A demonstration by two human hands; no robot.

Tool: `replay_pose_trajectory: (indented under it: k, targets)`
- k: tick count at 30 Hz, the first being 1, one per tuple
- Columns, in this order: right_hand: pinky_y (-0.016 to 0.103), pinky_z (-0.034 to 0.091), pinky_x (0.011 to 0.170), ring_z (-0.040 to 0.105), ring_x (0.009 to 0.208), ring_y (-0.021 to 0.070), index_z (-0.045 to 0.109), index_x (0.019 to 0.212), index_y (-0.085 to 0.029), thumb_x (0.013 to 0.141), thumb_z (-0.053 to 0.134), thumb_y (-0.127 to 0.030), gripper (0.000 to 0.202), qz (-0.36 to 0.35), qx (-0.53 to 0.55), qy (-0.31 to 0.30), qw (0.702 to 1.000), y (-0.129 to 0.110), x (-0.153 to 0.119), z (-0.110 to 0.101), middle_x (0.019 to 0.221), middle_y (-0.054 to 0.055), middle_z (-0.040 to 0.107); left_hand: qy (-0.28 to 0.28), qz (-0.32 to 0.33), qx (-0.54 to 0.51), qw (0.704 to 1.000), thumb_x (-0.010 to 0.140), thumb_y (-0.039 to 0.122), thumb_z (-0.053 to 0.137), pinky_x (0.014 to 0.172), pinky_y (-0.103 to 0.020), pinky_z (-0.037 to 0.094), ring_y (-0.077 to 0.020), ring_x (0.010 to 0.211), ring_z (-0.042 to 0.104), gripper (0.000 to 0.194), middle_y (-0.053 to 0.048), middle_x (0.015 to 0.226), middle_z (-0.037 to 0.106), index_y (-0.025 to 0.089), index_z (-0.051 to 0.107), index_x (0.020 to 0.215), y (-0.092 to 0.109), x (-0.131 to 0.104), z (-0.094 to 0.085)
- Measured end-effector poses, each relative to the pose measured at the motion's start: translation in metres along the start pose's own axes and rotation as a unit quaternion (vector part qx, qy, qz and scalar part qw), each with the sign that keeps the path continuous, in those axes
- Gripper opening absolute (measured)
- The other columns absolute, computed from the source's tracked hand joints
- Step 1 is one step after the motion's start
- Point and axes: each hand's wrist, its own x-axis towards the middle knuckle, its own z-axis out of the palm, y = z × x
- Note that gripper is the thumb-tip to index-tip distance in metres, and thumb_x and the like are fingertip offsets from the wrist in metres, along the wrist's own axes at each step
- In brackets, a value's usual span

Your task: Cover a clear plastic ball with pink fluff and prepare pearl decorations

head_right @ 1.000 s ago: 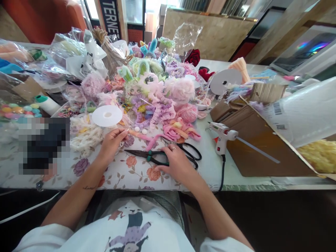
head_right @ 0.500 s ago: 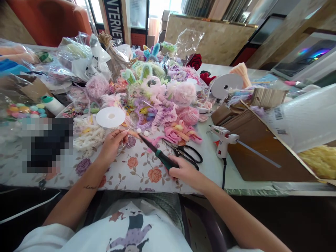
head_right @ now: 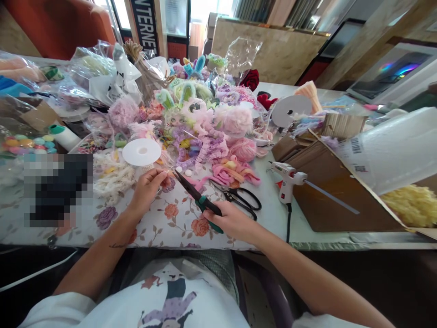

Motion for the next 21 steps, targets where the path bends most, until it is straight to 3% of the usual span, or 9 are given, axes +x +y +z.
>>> replay_pose_trajectory:
  k: [3, 10, 21]
  targets:
    - [0.024, 0.026, 0.053, 0.034, 0.057, 0.0109, 0.052, 0.071, -0.017, 0.083, 0.046, -0.05, 0.036, -0.022, -0.031, -0.016, 0.999, -0.005, 0.001, -0.002, 0.061, -0.002, 0.038, 0.003, 0.011, -0.004, 1.0, 0.086, 0.033, 0.058, 0.062, -0.023, 0.044, -0.0101, 0.061, 0.053, 0.023, 0.001, 0.065, 0.062, 0.016, 0.064, 0.073, 0.002, -0.001, 0.001]
    - [0.024, 0.029, 0.054, 0.036, 0.057, 0.0115, 0.048, 0.068, -0.018, 0.083, 0.046, -0.041, 0.028, -0.053, -0.048, 0.015, 0.997, -0.008, 0.007, 0.003, 0.061, -0.002, 0.042, -0.007, -0.004, -0.02, 1.0, 0.083, 0.034, 0.059, 0.06, -0.023, 0.047, -0.0113, 0.061, 0.057, 0.022, -0.001, 0.065, 0.065, 0.016, 0.063, 0.072, 0.008, -0.003, 0.003]
    - [0.024, 0.029, 0.053, 0.038, 0.057, 0.012, 0.042, 0.069, -0.019, 0.087, 0.044, -0.046, 0.032, -0.055, -0.067, 0.024, 0.996, -0.007, 0.006, 0.008, 0.062, -0.002, 0.043, -0.012, -0.005, -0.014, 1.0, 0.081, 0.028, 0.058, 0.063, -0.024, 0.049, -0.0123, 0.063, 0.061, 0.017, -0.002, 0.067, 0.067, 0.016, 0.064, 0.07, 0.012, -0.004, 0.003]
